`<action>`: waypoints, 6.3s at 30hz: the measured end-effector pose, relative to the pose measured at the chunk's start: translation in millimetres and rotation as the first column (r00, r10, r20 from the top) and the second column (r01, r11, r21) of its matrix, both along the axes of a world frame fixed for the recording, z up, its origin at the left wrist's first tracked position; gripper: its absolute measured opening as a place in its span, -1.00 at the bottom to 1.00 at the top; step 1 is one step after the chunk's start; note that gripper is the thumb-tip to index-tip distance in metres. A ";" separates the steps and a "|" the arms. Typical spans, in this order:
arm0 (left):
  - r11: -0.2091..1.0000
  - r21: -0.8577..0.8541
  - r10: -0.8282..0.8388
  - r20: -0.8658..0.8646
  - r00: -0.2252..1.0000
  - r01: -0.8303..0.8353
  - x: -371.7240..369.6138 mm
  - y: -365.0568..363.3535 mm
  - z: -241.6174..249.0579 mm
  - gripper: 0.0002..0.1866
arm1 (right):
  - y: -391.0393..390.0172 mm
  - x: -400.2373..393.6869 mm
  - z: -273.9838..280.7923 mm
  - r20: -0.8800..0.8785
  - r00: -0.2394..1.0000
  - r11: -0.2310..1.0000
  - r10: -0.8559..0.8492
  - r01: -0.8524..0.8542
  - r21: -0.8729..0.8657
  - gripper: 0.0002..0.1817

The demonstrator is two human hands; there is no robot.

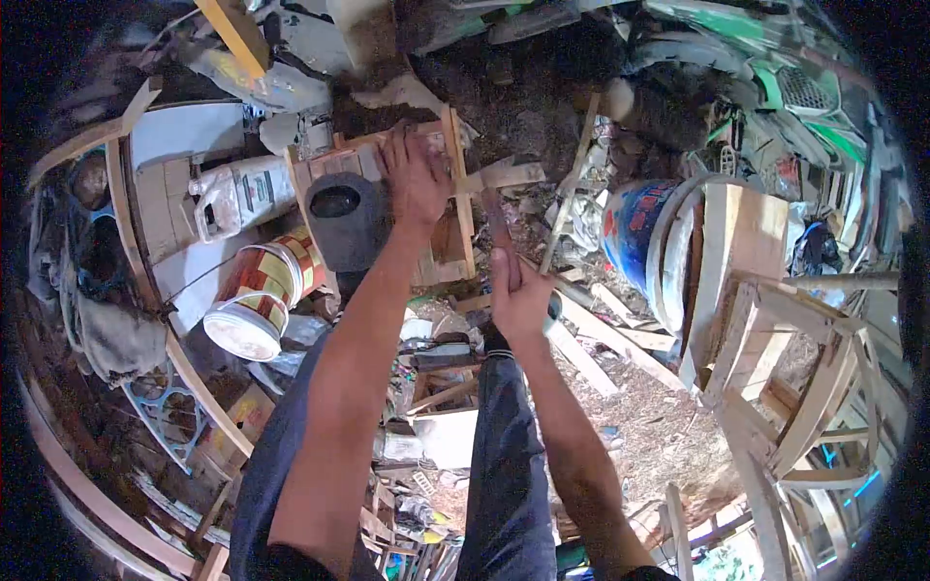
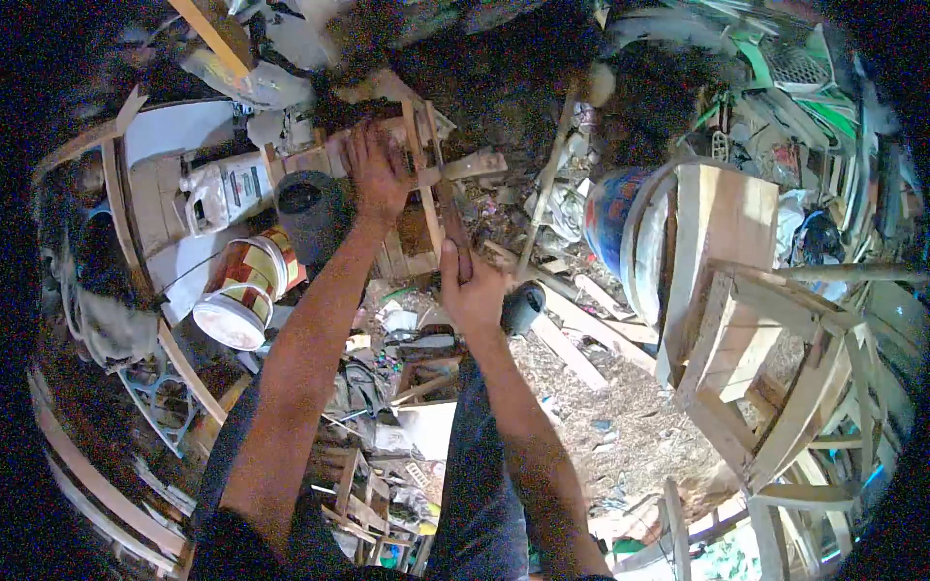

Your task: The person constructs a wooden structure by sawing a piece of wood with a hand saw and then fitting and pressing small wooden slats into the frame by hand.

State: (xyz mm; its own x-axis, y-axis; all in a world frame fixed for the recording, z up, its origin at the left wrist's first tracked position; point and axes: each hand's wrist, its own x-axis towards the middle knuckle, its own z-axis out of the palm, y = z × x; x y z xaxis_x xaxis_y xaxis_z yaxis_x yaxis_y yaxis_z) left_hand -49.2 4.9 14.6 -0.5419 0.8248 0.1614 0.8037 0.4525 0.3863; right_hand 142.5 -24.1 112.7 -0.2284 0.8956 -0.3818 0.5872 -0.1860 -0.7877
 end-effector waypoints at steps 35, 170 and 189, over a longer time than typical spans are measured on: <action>0.975 -0.205 -0.118 -0.134 0.984 0.089 -9.6 22.4 -11.7 -0.64 | -73.5 0.3 -103.7 -0.026 0.999 0.998 0.041 -0.042 -0.044 -0.55; 0.981 -0.189 -0.008 -0.194 0.981 -0.030 -16.1 22.0 -25.8 -0.73 | -46.0 -27.1 -81.1 -0.195 0.972 0.968 0.134 -0.086 0.235 -0.63; 0.983 -0.138 0.097 -0.163 0.982 -0.120 -12.0 36.7 -15.1 -0.69 | 77.5 -20.6 98.0 0.046 0.993 0.977 0.109 -0.098 -0.189 -0.61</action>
